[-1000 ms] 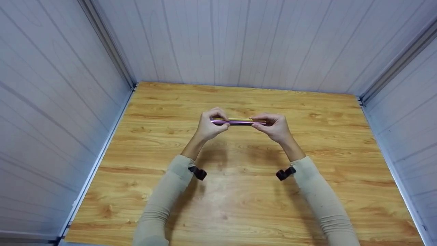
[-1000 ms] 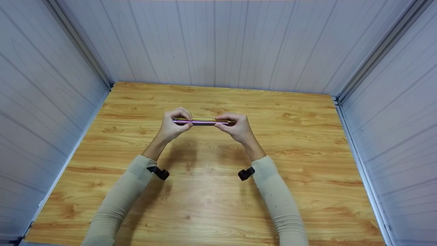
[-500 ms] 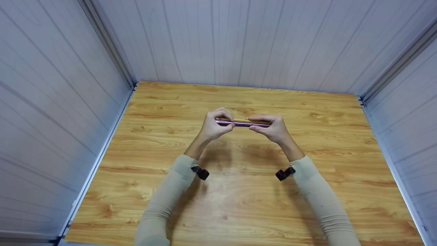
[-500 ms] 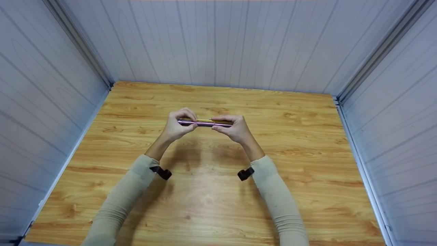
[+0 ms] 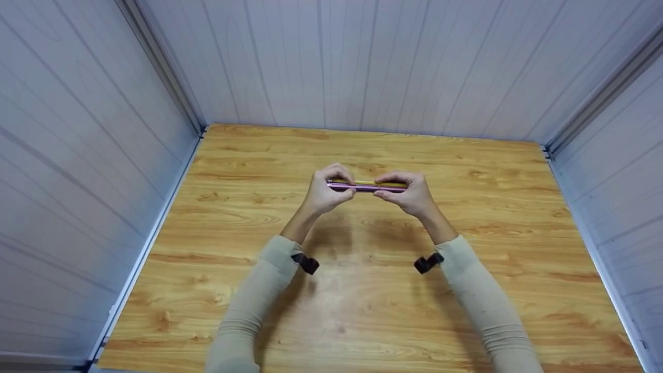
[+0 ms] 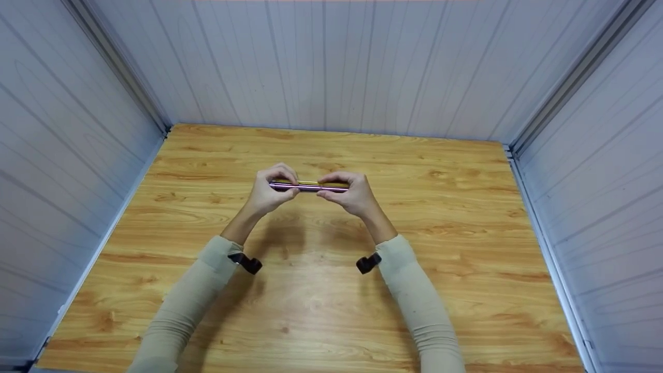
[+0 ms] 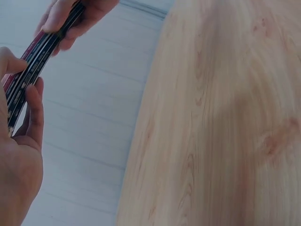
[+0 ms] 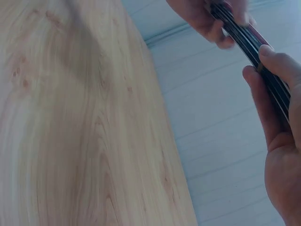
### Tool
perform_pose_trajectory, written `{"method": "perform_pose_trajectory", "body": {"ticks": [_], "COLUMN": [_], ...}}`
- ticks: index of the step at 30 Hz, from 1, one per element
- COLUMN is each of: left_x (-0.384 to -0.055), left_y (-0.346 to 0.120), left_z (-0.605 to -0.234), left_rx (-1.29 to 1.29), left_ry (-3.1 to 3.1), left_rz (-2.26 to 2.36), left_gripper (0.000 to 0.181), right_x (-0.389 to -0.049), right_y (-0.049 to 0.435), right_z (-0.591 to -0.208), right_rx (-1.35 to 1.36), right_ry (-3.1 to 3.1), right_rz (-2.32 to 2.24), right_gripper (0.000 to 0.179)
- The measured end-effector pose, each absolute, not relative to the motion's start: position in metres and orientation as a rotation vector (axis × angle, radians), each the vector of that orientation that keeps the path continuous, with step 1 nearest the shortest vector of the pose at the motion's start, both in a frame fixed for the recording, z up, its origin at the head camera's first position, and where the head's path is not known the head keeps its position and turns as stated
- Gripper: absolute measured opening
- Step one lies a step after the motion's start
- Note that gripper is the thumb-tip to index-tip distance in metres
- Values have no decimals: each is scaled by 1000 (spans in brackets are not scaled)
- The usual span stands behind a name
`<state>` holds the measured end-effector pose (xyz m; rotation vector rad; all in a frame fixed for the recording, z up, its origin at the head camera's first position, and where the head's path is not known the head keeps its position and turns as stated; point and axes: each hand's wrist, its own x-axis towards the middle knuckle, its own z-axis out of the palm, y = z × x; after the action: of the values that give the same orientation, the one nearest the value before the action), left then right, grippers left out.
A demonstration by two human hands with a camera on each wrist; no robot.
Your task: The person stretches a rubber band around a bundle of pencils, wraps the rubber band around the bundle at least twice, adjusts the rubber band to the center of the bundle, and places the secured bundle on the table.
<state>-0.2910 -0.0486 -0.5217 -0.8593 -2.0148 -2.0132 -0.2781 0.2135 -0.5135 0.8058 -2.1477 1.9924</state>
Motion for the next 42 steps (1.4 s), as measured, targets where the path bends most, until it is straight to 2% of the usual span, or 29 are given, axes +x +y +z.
{"method": "perform_pose_trajectory", "body": {"ticks": [14, 28, 36, 42], "left_x": [-293, -296, -293, -292], "left_y": [-59, -47, -45, -46], "left_z": [-518, -511, -515, -516], "left_rx": [-900, -920, -898, -903], "left_ry": [-2030, -1993, -2033, -2081], "left_rz": [-1957, -1960, -1956, -1941], "left_gripper": [7, 8, 11, 7], "right_x": [-277, -280, -280, -279], "right_y": [220, 217, 214, 217], "right_z": [-508, -499, -503, -503], "right_rx": [837, 802, 871, 898], "right_ry": [-2126, -2194, -2137, -2168], "right_rz": [2001, 1904, 1911, 1926], "right_gripper": [26, 19, 22, 26]}}
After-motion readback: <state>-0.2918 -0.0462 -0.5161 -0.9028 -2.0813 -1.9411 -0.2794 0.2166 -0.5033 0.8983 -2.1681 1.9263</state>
